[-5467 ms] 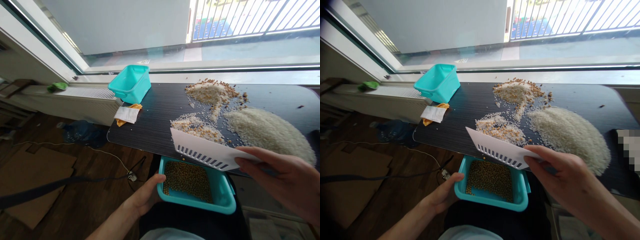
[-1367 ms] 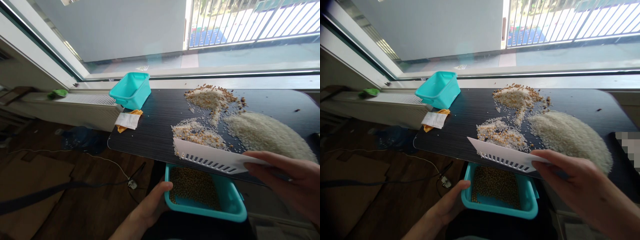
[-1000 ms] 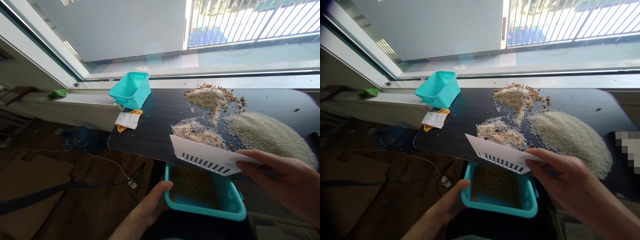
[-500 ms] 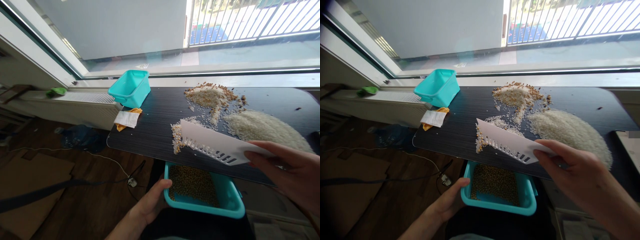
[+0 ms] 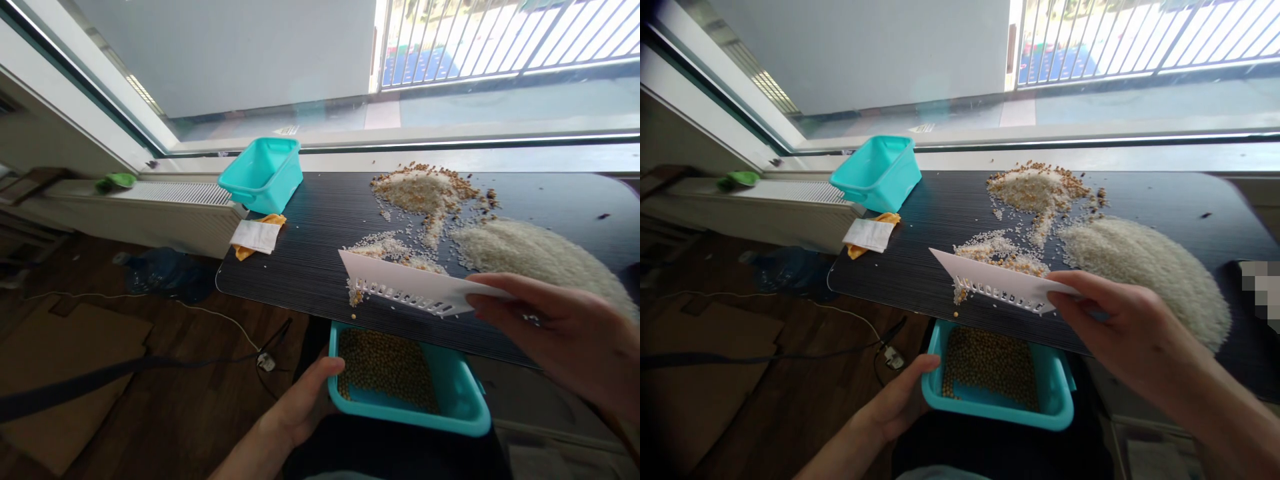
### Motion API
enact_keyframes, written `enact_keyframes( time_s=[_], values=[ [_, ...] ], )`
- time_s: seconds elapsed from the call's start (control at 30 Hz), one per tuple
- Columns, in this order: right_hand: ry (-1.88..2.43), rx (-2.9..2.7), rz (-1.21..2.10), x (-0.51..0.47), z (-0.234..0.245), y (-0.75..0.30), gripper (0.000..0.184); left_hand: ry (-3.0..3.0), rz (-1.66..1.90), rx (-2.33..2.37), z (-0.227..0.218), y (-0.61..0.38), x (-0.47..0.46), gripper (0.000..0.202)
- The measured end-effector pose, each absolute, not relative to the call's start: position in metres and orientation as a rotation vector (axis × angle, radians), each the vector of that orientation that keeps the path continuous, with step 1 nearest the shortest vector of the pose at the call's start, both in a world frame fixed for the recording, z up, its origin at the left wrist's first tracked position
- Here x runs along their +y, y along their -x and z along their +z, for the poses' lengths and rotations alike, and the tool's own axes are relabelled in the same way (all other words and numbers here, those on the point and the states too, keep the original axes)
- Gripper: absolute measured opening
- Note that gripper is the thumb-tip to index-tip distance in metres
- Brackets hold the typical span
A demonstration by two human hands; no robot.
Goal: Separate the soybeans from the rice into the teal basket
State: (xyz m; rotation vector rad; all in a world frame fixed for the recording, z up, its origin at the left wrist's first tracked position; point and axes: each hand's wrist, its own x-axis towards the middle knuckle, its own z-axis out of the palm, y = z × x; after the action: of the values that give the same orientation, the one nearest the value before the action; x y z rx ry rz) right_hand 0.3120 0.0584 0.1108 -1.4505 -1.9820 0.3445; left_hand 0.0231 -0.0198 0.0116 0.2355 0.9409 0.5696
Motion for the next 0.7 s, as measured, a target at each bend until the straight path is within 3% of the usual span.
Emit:
enact_keyframes(
  time_s=[0.53,0.7],
  values=[
    [1.416,-1.983,0.375,0.054,0.119,-0.310,0.027,-0.236,0.581,0.995,0.012,-0.006,-0.016,0.046],
    [1.433,-2.003,0.354,0.053,0.124,-0.307,0.018,-0.229,0.596,1.043,0.014,0.003,-0.013,0.049]
  ],
)
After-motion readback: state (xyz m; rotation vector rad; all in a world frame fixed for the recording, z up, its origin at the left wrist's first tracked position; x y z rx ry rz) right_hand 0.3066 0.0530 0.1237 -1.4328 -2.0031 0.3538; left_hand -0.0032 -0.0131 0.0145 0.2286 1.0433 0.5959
